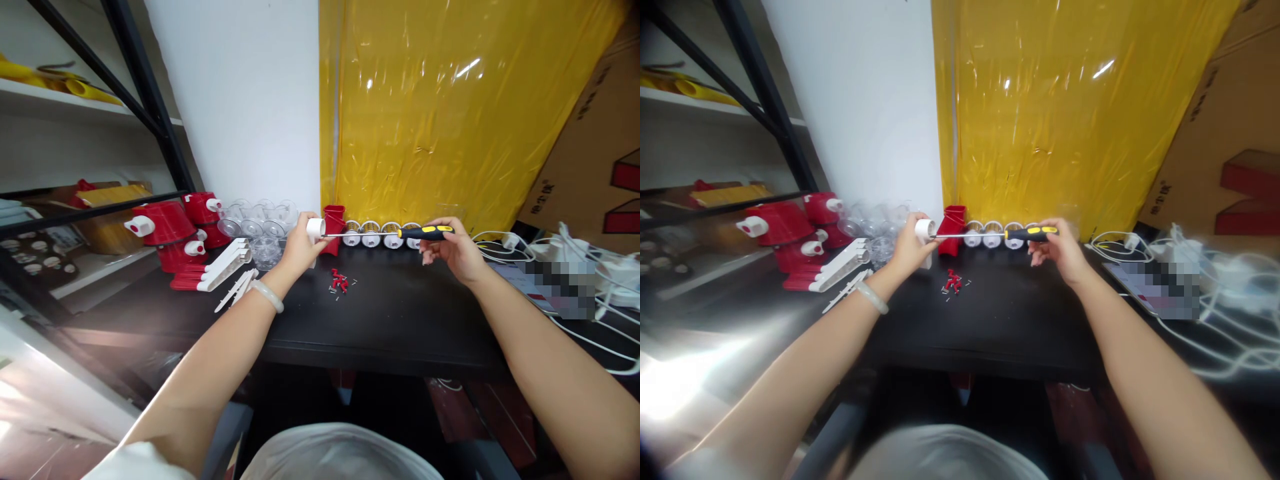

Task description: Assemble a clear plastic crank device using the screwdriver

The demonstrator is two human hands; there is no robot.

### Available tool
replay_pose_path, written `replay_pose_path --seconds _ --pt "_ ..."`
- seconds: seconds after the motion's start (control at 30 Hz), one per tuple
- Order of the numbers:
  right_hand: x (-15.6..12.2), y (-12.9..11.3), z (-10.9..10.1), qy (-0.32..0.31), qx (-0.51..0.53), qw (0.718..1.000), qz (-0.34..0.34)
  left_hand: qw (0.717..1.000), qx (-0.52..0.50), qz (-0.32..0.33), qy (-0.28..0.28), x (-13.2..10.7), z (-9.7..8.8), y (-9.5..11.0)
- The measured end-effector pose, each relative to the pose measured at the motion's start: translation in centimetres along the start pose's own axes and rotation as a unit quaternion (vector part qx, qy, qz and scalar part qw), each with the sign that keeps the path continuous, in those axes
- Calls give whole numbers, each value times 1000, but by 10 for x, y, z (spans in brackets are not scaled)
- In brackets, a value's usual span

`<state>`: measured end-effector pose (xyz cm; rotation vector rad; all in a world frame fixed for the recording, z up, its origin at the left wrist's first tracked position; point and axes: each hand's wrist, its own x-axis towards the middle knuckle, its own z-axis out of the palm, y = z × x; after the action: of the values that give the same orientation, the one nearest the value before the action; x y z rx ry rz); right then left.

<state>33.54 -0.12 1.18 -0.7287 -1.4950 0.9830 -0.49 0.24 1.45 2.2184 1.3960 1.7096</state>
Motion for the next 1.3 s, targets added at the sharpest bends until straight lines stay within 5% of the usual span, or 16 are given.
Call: replay_pose_path --seconds 0.97,1.3 --pt "2 11 -5 29 -139 989 -40 1000 6 -13 13 1 -1 -2" --pt "0 1 1 -8 -12 1000 -3 1000 4 -10 11 1 -1 -1"
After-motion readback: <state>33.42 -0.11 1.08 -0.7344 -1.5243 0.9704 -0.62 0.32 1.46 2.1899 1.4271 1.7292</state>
